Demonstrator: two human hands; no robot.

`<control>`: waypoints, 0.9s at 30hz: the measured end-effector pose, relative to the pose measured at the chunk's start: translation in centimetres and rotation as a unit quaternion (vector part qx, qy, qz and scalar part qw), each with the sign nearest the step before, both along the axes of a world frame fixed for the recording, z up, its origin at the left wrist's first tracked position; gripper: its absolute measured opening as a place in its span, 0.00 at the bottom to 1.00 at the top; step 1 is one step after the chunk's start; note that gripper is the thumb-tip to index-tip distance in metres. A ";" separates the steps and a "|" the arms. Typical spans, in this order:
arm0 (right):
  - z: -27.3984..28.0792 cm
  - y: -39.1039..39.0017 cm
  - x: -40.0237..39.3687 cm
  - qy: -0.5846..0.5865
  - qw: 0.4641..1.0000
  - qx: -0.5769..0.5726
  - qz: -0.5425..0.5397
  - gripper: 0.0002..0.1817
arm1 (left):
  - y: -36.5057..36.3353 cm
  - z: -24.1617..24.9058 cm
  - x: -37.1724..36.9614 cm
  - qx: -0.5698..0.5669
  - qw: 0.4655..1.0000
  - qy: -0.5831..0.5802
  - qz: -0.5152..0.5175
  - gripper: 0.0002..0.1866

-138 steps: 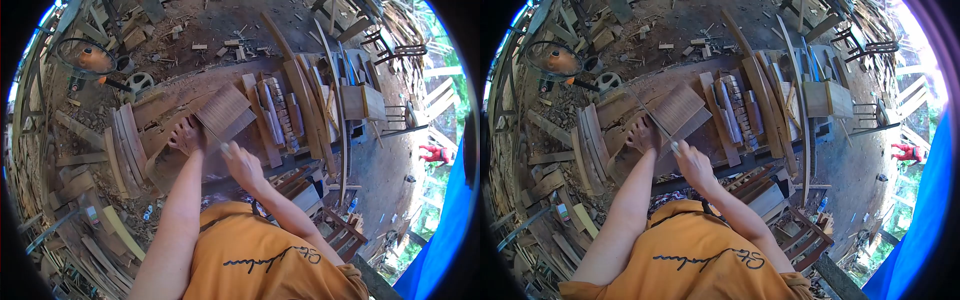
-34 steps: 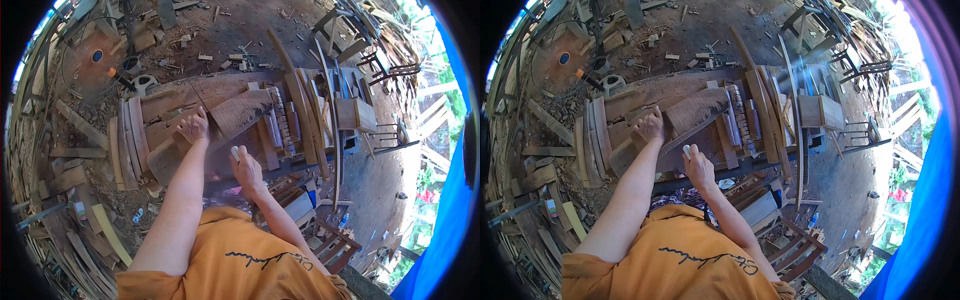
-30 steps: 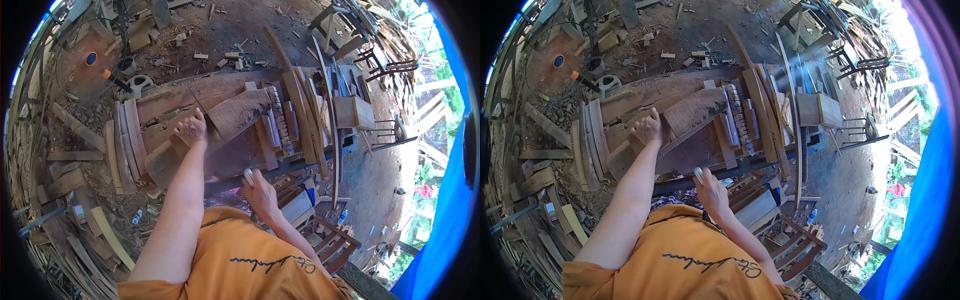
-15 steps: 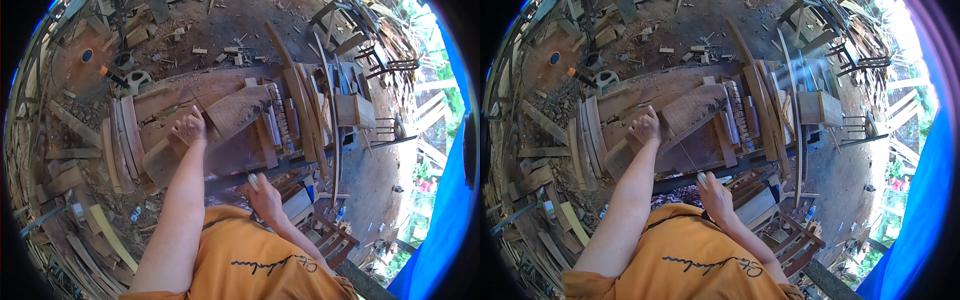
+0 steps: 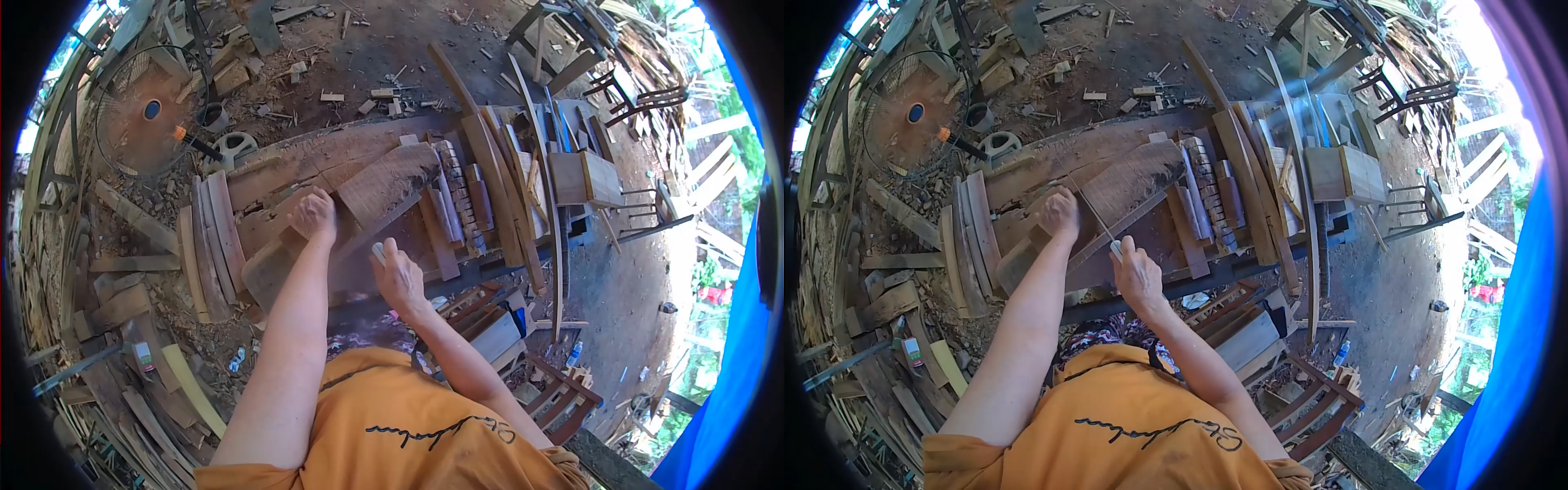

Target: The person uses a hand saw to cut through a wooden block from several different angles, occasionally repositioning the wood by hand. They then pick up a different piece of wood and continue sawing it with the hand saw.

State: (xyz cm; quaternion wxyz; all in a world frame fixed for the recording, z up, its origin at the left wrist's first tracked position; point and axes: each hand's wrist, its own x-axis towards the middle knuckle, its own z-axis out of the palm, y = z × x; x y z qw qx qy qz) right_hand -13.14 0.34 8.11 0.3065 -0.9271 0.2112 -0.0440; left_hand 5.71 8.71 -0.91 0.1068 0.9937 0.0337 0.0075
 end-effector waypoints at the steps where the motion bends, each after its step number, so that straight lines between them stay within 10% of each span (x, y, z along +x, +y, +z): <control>1: 0.0 0.0 0.1 0.009 1.000 0.008 0.001 0.16 | -0.2 0.3 -0.1 -0.011 1.000 -0.001 0.029 0.32; 27: 3.7 0.0 -4.7 0.066 0.996 0.047 -0.022 0.14 | -0.3 -0.5 0.1 -0.002 0.999 -0.034 0.006 0.27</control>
